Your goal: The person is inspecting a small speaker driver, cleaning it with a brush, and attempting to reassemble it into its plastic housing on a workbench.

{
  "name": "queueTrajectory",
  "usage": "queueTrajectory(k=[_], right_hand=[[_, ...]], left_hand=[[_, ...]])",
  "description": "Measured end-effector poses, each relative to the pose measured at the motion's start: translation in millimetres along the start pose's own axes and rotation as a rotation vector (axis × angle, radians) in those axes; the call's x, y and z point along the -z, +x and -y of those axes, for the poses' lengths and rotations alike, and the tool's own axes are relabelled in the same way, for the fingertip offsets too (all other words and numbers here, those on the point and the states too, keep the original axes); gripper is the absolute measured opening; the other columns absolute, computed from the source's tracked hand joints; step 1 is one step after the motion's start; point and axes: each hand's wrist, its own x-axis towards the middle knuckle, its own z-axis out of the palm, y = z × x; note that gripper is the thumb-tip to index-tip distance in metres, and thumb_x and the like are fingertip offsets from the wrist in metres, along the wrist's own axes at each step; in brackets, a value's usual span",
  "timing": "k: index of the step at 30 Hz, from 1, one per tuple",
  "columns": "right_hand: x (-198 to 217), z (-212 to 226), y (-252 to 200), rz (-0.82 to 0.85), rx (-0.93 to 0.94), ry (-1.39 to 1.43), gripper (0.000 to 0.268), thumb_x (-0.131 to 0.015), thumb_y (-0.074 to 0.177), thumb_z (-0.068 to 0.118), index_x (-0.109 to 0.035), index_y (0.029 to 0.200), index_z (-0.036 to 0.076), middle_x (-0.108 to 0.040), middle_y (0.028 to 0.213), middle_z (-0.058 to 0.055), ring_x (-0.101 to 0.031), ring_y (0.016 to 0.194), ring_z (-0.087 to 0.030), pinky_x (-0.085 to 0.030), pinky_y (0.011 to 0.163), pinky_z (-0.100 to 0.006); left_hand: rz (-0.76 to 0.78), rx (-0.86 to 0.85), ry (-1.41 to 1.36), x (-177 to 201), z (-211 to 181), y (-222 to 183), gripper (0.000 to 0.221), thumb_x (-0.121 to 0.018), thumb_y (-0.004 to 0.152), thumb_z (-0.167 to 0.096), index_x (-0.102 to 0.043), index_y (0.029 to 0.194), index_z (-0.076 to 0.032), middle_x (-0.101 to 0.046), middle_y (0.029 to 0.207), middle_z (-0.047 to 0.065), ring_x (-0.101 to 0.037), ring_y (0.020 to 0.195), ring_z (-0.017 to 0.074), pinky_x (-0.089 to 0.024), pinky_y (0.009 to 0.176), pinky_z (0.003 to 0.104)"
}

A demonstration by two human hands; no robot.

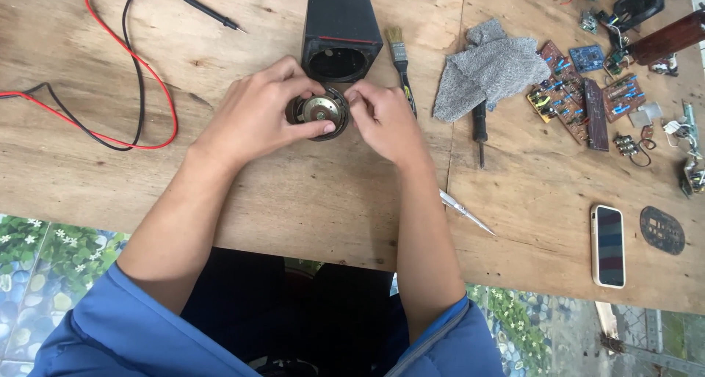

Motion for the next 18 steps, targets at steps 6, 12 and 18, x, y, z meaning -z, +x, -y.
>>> queueTrajectory(k=[6,12,18], right_hand=[[-2.1,-12.9,3.5,-0.588,0.072,0.078,0.007,-0.054,0.104,0.006,-0.055,0.098,0.01,-0.055,0.073,0.002,-0.044,0.055,-0.008,-0.034,0.047,-0.026],[-27.1,-29.3,13.7,-0.359,0.102,-0.014,0.062,-0.069,0.11,0.014,-0.034,0.159,0.027,-0.042,0.157,-0.014,-0.057,0.088,-0.007,-0.054,0.069,-0.015],[-38.0,-19.9,28.9,-0.59,0.074,0.139,0.045,-0.067,0.111,0.012,-0.049,0.152,0.016,-0.054,0.071,0.002,-0.053,0.061,-0.007,-0.048,0.06,-0.023]], left_hand=[[-0.014,-0.011,0.093,-5.6,2.6,0.5,0.055,-0.085,0.079,-0.055,-0.075,0.117,-0.016,-0.059,0.11,0.003,-0.067,0.08,0.0348,-0.053,0.066,0.056],[0.06,0.015,0.076,0.1,-4.1,2.3,0.055,-0.082,0.082,-0.048,-0.071,0.122,-0.013,-0.056,0.118,0.007,-0.067,0.085,0.0401,-0.052,0.07,0.059],[-0.023,0.065,0.137,-7.0,-3.4,1.8,0.059,-0.086,0.077,-0.059,-0.074,0.11,-0.012,-0.061,0.111,0.008,-0.068,0.079,0.0413,-0.051,0.066,0.058]])
